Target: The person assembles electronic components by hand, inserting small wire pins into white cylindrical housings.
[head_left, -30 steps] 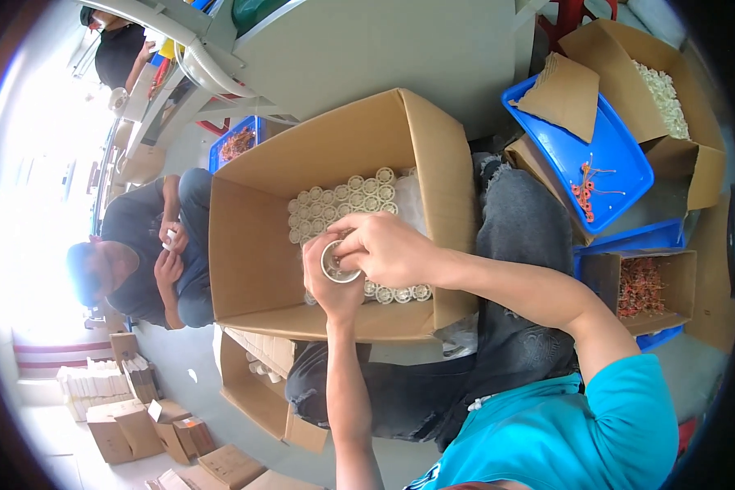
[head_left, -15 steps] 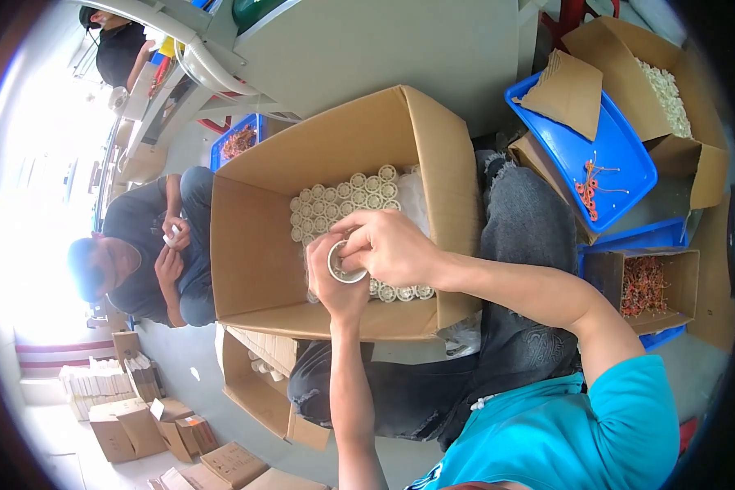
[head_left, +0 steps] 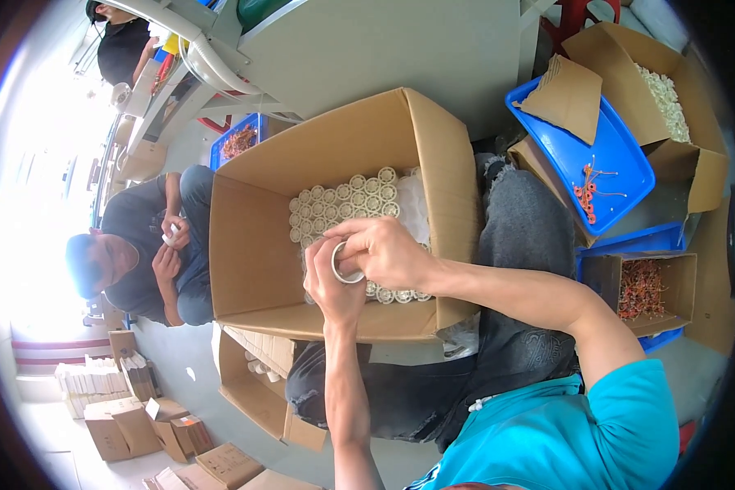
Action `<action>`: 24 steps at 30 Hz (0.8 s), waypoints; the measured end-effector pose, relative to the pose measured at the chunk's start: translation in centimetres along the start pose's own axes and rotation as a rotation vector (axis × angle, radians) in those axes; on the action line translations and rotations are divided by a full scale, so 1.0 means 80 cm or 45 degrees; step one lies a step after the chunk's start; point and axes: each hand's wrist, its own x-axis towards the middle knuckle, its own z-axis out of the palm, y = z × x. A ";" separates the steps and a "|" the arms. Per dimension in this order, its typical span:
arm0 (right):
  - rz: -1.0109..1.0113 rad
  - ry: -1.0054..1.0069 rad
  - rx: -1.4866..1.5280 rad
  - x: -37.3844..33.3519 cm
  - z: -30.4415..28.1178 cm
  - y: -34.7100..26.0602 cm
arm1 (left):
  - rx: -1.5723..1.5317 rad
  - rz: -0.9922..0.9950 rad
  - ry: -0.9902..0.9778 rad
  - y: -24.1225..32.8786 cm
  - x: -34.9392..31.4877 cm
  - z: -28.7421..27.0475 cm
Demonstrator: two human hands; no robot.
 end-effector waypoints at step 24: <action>-0.265 0.605 -0.152 0.021 -0.064 -0.020 | -0.278 -0.142 -0.039 0.007 0.179 0.009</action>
